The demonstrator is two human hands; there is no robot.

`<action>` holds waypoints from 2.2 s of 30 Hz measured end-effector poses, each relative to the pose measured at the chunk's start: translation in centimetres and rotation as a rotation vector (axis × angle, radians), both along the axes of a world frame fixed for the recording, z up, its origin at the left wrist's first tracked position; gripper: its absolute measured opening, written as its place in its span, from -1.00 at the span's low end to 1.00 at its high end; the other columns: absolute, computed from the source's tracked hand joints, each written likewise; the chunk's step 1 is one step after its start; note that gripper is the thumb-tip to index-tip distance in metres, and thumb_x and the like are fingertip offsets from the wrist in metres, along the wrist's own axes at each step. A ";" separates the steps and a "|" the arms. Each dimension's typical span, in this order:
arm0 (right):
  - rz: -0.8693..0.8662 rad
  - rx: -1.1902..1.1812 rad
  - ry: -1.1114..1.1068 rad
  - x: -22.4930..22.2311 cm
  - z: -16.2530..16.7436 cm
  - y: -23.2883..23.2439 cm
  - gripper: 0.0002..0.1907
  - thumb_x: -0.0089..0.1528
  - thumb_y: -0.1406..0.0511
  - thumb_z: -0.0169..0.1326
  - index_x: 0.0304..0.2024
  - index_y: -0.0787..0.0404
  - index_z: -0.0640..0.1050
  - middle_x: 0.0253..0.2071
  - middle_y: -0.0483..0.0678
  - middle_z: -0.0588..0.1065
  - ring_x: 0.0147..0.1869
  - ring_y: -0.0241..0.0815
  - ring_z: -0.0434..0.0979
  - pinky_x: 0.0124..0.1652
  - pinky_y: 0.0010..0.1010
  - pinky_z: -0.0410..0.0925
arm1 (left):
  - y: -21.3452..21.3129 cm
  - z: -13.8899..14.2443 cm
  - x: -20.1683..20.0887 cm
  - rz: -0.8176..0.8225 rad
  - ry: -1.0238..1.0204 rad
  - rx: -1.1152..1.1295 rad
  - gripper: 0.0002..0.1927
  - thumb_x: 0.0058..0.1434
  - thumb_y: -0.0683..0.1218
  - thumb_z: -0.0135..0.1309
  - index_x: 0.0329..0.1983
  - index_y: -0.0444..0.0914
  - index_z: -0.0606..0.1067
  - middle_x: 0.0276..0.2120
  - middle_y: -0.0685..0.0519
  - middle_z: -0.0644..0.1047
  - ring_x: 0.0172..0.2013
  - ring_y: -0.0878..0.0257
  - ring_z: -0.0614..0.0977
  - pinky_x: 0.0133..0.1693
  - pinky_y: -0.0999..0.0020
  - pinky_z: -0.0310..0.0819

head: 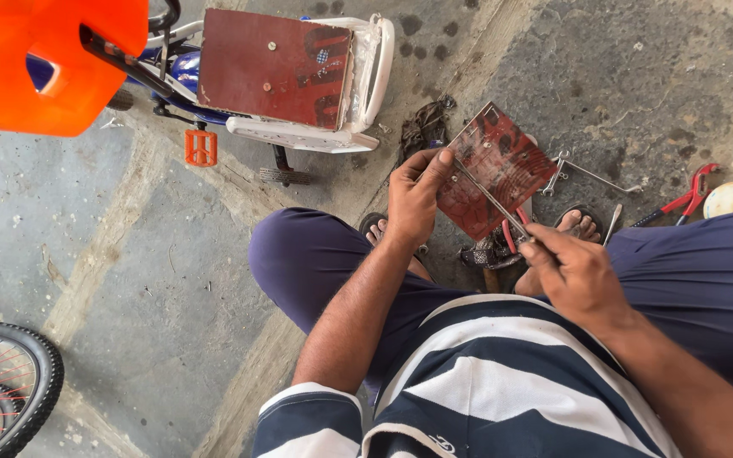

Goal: The person sits on the floor and uses pliers to remove staples from a red rectangular board that is part of a child's bicycle seat. They then wipe the board with a cloth and place it back onto the bicycle seat frame.

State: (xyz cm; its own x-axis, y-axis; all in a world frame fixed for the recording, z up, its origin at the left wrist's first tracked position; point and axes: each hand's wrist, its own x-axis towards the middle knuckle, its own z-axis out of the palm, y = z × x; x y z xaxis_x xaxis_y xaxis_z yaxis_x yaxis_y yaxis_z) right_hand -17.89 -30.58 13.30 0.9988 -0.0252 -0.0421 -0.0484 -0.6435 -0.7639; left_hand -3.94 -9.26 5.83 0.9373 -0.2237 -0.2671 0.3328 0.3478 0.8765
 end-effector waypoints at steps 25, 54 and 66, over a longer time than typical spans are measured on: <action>-0.037 0.216 -0.039 0.2 0.3 -1.3 -0.76 0.37 0.31 0.09 0.01 0.27 0.39 -0.36 -0.10 0.50 -0.37 -0.31 0.51 -0.31 -0.44 0.38 | -0.6 -1.2 -0.4 0.100 -0.078 0.159 -0.51 0.45 0.17 0.02 -0.15 -0.39 0.60 -0.39 0.18 0.50 -0.33 0.45 0.40 -0.29 0.48 0.31; 0.041 -0.420 0.492 8.3 -21.5 0.2 -0.60 0.15 0.14 0.12 -0.03 0.19 0.57 -0.01 0.24 0.55 0.07 0.30 0.55 0.05 0.03 0.39 | -0.4 -5.4 0.6 0.209 -0.014 0.076 -0.58 0.39 -0.17 0.15 0.25 -0.47 0.44 0.03 -0.08 0.57 -0.02 0.25 0.55 0.02 0.38 0.47; -0.109 -0.529 0.931 12.2 -15.7 -1.3 -0.43 0.27 0.04 0.08 0.26 0.15 0.44 0.18 0.20 0.53 0.30 0.16 0.54 0.21 -0.09 0.41 | -0.6 -2.1 4.2 0.149 0.077 0.016 -0.50 0.16 -0.25 0.27 0.18 -0.43 0.46 0.00 -0.07 0.62 -0.06 0.23 0.64 0.03 0.35 0.55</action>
